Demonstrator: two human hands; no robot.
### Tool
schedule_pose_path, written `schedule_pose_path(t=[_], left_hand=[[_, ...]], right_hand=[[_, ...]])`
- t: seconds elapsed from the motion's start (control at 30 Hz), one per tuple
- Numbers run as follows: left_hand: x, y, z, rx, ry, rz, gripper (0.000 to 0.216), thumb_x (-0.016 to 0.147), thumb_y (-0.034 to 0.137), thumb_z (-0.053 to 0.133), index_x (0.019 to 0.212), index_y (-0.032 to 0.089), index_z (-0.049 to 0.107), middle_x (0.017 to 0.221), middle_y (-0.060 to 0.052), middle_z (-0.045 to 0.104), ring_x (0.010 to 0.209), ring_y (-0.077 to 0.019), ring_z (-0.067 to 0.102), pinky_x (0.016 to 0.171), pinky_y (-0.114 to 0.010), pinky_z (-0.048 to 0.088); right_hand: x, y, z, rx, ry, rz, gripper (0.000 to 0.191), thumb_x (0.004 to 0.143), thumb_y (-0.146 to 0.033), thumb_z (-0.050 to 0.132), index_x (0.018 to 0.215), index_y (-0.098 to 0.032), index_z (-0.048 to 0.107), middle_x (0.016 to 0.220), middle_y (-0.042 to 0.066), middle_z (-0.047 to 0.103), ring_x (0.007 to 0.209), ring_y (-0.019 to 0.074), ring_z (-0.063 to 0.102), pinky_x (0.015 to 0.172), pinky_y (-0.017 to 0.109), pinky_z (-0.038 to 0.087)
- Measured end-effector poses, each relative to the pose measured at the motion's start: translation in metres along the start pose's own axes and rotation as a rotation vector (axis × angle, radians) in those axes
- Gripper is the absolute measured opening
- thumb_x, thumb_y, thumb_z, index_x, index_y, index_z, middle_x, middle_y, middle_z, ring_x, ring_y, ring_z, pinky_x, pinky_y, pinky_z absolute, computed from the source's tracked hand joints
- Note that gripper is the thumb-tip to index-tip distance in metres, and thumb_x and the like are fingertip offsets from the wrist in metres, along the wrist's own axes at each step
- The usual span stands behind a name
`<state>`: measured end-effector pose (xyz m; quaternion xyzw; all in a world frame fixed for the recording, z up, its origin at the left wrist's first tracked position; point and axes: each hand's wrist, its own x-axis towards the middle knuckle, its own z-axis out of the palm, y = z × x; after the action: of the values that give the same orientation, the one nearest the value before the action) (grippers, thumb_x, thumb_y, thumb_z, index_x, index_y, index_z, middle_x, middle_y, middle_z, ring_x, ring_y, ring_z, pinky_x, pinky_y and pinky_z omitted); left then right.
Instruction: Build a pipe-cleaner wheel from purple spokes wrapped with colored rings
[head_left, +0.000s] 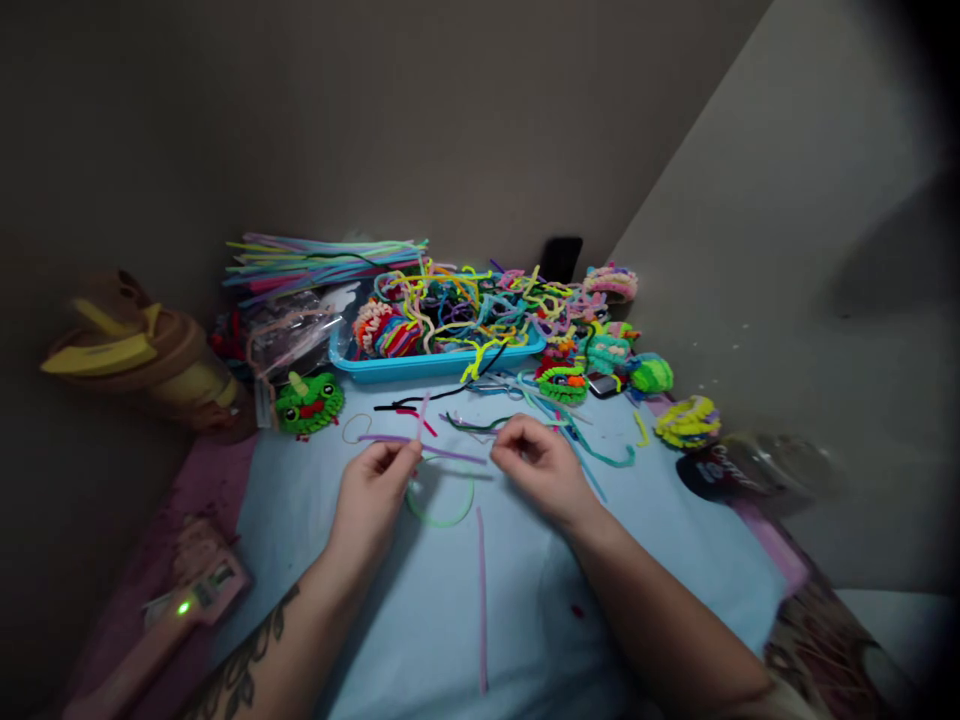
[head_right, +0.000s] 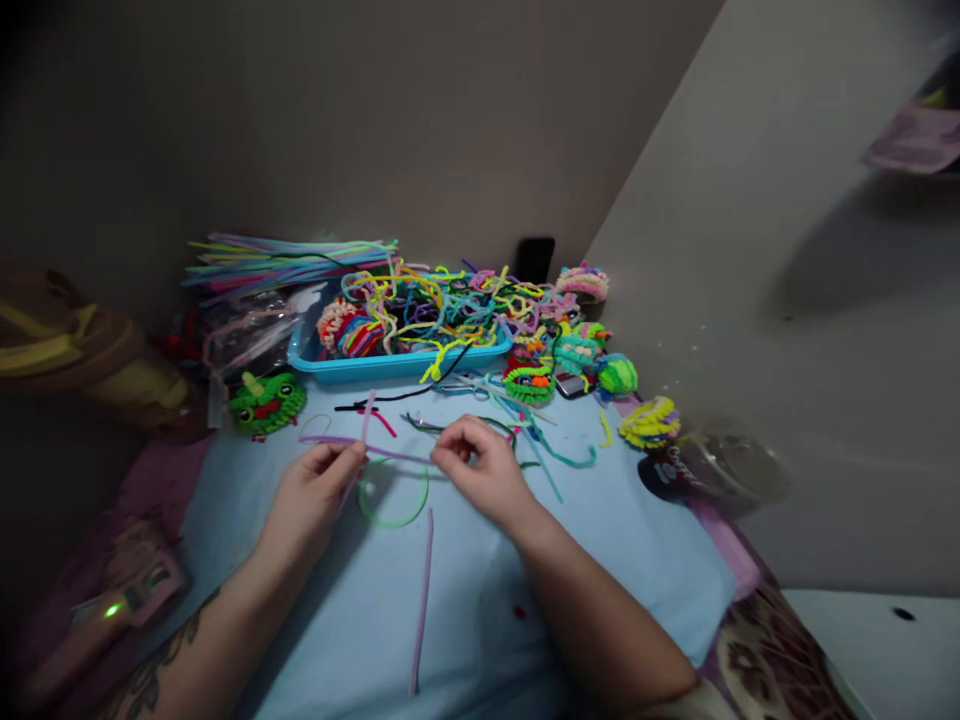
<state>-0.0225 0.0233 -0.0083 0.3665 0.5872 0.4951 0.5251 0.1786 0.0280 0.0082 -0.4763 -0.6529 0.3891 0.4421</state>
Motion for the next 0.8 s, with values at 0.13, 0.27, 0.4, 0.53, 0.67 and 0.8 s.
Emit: schedule_pose_path(t=[0.13,0.27,0.4,0.53,0.67,0.8], left_hand=[[0.004,0.003,-0.003,-0.088,0.103,-0.001,0.026,0.066,0.039,0.071,0.068,0.014,0.064,0.060,0.002,0.057,0.055,-0.0087,0.046,0.052,-0.019,0.034],[0.004,0.005,-0.003,-0.126,0.110,-0.050,0.027,0.064,0.039,0.071,0.067,0.013,0.062,0.061,0.001,0.057,0.055,-0.0088,0.045,0.052,-0.020,0.033],[0.004,0.006,-0.002,-0.133,0.104,-0.070,0.028,0.063,0.039,0.072,0.067,0.013,0.062,0.060,0.002,0.057,0.054,-0.0086,0.044,0.052,-0.019,0.033],[0.003,0.007,-0.001,-0.144,0.097,-0.087,0.029,0.060,0.039,0.073,0.066,0.013,0.063,0.060,0.002,0.057,0.054,-0.0087,0.045,0.052,-0.020,0.033],[0.003,0.008,-0.001,-0.146,0.100,-0.100,0.030,0.058,0.040,0.074,0.064,0.013,0.062,0.057,0.002,0.055,0.052,-0.0087,0.044,0.051,-0.020,0.032],[0.002,0.007,-0.001,-0.183,0.100,-0.097,0.029,0.058,0.038,0.075,0.065,0.013,0.063,0.058,0.002,0.056,0.053,-0.0083,0.045,0.051,-0.020,0.033]], right_hand=[[-0.004,-0.009,-0.007,-0.157,-0.826,-0.324,0.011,0.084,-0.021,0.056,0.082,-0.020,0.066,0.077,0.003,0.062,0.077,0.0146,0.056,0.073,0.026,0.043],[-0.010,-0.009,0.007,-0.478,-1.038,-0.433,0.008,0.082,-0.022,0.060,0.083,-0.020,0.068,0.081,0.004,0.059,0.081,0.0165,0.053,0.073,0.026,0.040],[-0.014,-0.004,0.017,-0.612,-1.061,-0.485,0.009,0.081,-0.019,0.060,0.074,-0.020,0.067,0.079,0.003,0.056,0.081,0.0170,0.049,0.072,0.026,0.037],[-0.016,0.001,0.017,-0.620,-1.046,-0.477,0.003,0.080,-0.020,0.062,0.078,-0.021,0.065,0.082,0.002,0.056,0.084,0.0173,0.049,0.071,0.026,0.037],[-0.017,0.002,0.016,-0.627,-1.051,-0.446,0.005,0.079,-0.021,0.063,0.074,-0.020,0.063,0.083,0.003,0.054,0.085,0.0183,0.048,0.070,0.027,0.037],[-0.015,-0.009,0.012,-0.396,-1.012,-0.350,0.010,0.084,-0.019,0.055,0.075,-0.019,0.059,0.082,0.004,0.055,0.083,0.0167,0.049,0.074,0.027,0.040]])
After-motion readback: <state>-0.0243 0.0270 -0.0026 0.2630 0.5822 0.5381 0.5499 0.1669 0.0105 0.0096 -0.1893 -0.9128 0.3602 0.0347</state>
